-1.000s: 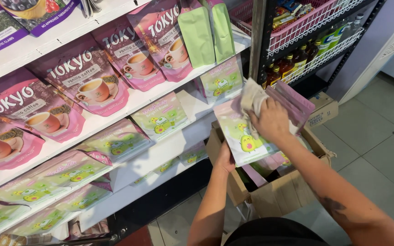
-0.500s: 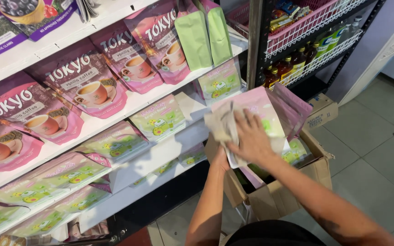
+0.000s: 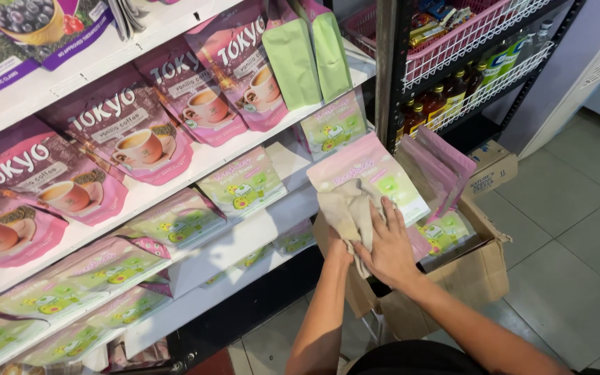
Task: The person takes packets of avocado milk from a cardboard box and places them on a store shelf. They use a cloth to wipe the packets before arranging them neatly on the shelf alongside other products.
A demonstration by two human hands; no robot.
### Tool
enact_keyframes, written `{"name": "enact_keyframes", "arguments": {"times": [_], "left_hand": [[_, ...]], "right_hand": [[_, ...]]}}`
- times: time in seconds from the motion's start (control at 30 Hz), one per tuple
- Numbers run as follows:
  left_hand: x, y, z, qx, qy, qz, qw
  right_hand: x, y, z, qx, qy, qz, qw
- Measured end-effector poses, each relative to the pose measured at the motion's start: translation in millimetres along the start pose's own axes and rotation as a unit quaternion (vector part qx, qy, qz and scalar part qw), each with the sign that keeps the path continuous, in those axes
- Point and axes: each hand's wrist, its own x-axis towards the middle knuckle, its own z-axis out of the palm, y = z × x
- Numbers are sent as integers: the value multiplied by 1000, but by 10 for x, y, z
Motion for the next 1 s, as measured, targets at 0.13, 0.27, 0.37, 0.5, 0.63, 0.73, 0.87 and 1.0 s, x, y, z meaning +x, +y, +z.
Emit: {"name": "enact_keyframes", "arguments": {"times": [0.13, 0.27, 0.37, 0.5, 0.63, 0.73, 0.87, 1.0], "left_hand": [[-459, 535, 589, 2, 27, -28, 999], [-562, 712, 806, -35, 49, -48, 997], [-578, 793, 753, -14, 49, -39, 998], [-454, 746, 460, 11, 32, -109, 993], [-517, 926, 505, 12, -5, -183, 983], [-364, 814, 441, -11, -79, -229, 970], [-373, 720, 478, 38, 12, -48, 998], [-397, 479, 544, 194, 104, 20, 975]], "right_hand": [[172, 277, 7, 66, 10, 83, 994], [405, 635, -113, 123, 6, 187, 975], [451, 1108, -59, 333, -62, 374, 864], [9, 2014, 289, 651, -153, 473, 574], [-219, 2100, 280, 666, -210, 484, 527], [-398, 2235, 572, 659, -210, 507, 515], [-270, 2187, 676, 619, -76, 481, 616], [151, 1636, 128, 521, 27, 382, 763]]}}
